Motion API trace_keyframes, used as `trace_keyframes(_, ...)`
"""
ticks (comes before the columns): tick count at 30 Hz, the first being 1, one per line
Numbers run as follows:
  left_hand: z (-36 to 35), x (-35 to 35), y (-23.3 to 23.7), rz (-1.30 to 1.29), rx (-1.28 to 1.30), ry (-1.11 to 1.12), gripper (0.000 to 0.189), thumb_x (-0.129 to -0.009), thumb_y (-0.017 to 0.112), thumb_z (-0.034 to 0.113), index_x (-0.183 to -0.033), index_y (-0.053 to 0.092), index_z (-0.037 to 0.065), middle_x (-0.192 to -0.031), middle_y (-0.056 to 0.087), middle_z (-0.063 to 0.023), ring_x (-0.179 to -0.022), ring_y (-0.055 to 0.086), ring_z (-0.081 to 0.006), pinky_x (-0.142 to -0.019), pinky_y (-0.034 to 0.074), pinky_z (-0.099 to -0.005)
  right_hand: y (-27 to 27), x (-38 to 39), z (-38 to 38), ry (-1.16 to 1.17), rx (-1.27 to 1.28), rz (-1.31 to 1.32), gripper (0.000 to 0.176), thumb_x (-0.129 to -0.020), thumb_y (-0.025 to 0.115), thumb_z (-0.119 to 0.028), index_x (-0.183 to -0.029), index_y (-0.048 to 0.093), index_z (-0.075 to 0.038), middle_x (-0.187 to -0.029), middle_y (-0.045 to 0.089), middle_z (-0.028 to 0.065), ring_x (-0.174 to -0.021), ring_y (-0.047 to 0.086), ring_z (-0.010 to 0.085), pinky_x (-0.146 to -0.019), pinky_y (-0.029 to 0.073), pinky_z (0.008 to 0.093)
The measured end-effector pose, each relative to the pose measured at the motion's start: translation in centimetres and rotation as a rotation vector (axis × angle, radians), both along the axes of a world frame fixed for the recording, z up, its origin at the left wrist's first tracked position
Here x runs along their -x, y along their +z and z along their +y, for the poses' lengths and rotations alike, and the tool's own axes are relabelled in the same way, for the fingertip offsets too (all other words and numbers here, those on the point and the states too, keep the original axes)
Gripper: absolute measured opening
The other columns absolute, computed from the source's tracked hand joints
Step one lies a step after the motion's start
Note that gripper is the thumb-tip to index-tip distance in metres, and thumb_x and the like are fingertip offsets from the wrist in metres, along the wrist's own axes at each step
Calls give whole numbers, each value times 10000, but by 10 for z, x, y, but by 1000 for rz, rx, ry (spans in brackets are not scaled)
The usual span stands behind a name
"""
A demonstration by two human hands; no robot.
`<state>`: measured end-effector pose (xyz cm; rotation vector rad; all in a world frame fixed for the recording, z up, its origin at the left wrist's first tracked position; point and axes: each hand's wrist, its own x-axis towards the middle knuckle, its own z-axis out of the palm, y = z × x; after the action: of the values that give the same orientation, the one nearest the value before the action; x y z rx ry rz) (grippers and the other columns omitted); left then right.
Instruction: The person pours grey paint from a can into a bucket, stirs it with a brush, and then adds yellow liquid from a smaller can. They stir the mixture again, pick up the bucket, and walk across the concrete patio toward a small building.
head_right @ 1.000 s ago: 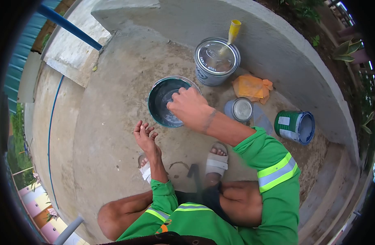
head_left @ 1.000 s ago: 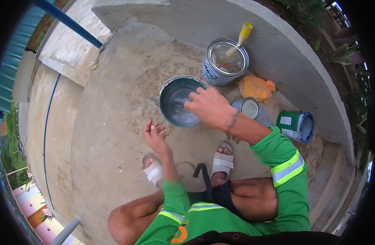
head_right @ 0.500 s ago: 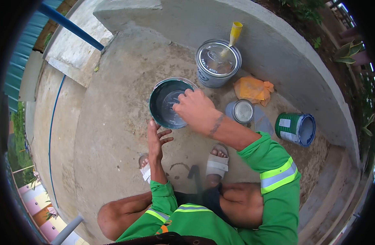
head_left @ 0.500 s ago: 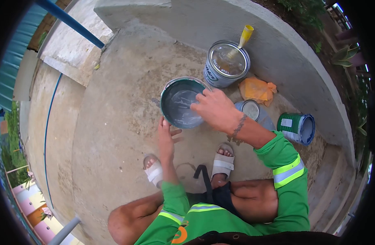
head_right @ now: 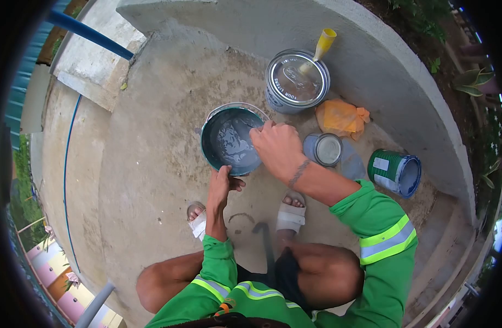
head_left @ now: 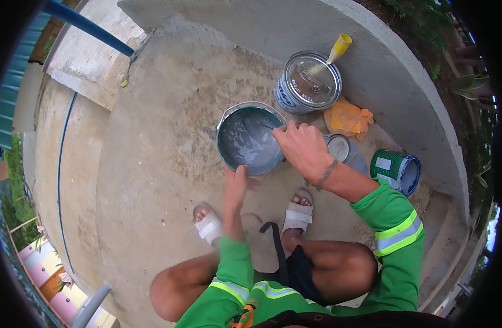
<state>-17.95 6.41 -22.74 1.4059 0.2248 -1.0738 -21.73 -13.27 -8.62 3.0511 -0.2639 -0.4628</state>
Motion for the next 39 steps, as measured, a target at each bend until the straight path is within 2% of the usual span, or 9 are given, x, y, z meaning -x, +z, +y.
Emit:
trace_keyframes(9, -12, -4, 64, -69, -105, -49, 731, -882, 428, 115, -1486, 23, 40, -953, 611, -202, -569, 651, -239, -499, 558, -332, 28, -22, -7, -545, -524, 470, 289, -887, 587, -267, -1000, 646, -8, -967, 676, 250, -946, 659, 418, -818, 523, 501)
trace_keyframes(12, 7, -7, 112, 19, -164, -102, 808, -866, 423, 101, -1513, -59, 44, -991, 614, -210, -624, 664, -248, -540, 561, -333, 81, -13, 5, -736, -715, 419, 328, -869, 617, -277, -1050, 603, -4, -971, 662, 274, -976, 634, 439, -822, 493, 532)
trace_keyframes(15, 27, -4, 139, -31, -136, -133, 839, -842, 422, 89, -1523, -66, 43, -1044, 609, -229, -703, 675, -272, -609, 564, -350, 142, 6, 20, -595, -730, 237, 289, -857, 618, -199, -1087, 568, -32, -972, 647, 248, -897, 640, 440, -758, 497, 529)
trace_keyframes(21, 45, 4, 307, 24, -243, -122, 794, -818, 421, 87, -1512, 42, 14, -1116, 588, -253, -757, 677, -287, -652, 558, -358, 315, -8, 42, -120, -439, 23, 247, -843, 578, -114, -1087, 572, -73, -928, 577, 169, -817, 642, 408, -716, 513, 502)
trace_keyframes(28, 49, 25, 486, 58, -186, 14, 746, -864, 421, 103, -1507, 51, 30, -924, 641, -237, -605, 675, -263, -494, 553, -314, 463, -22, -8, -343, -577, 416, 363, -920, 532, -338, -1112, 620, -43, -1084, 629, 212, -882, 661, 360, -691, 531, 460)
trace_keyframes(31, 49, 30, 555, 22, -150, 69, 502, -858, 420, 128, -1310, 286, -45, -937, 566, -206, -527, 631, -229, -449, 558, -307, 525, -21, -31, -597, -873, 431, 506, -950, 465, -467, -1185, 618, -46, -1111, 639, 178, -901, 674, 304, -706, 534, 415)
trace_keyframes(33, 53, 36, 578, 49, -135, 80, 480, -854, 421, 131, -1288, 294, -29, -939, 576, -204, -545, 640, -238, -454, 554, -311, 532, -11, -47, -907, -1119, 246, 573, -957, 424, -523, -1238, 602, -57, -1105, 638, 147, -921, 673, 265, -733, 530, 390)
trace_keyframes(37, 67, 47, 621, 99, -105, 157, 462, -845, 423, 132, -1267, 303, -13, -924, 595, -191, -552, 643, -233, -459, 553, -311, 528, -5, -32, -1036, -1327, 278, 547, -968, 444, -501, -1179, 612, -26, -1079, 619, 94, -954, 593, 185, -773, 504, 356)
trace_keyframes(39, 74, 49, 632, 38, -96, 171, 457, -841, 425, 132, -1260, 307, -8, -909, 604, -185, -552, 642, -228, -459, 552, -311, 491, 2, -27, -877, -1465, 282, 525, -993, 420, -471, -1258, 583, -48, -1100, 627, 86, -936, 601, 165, -779, 507, 316)
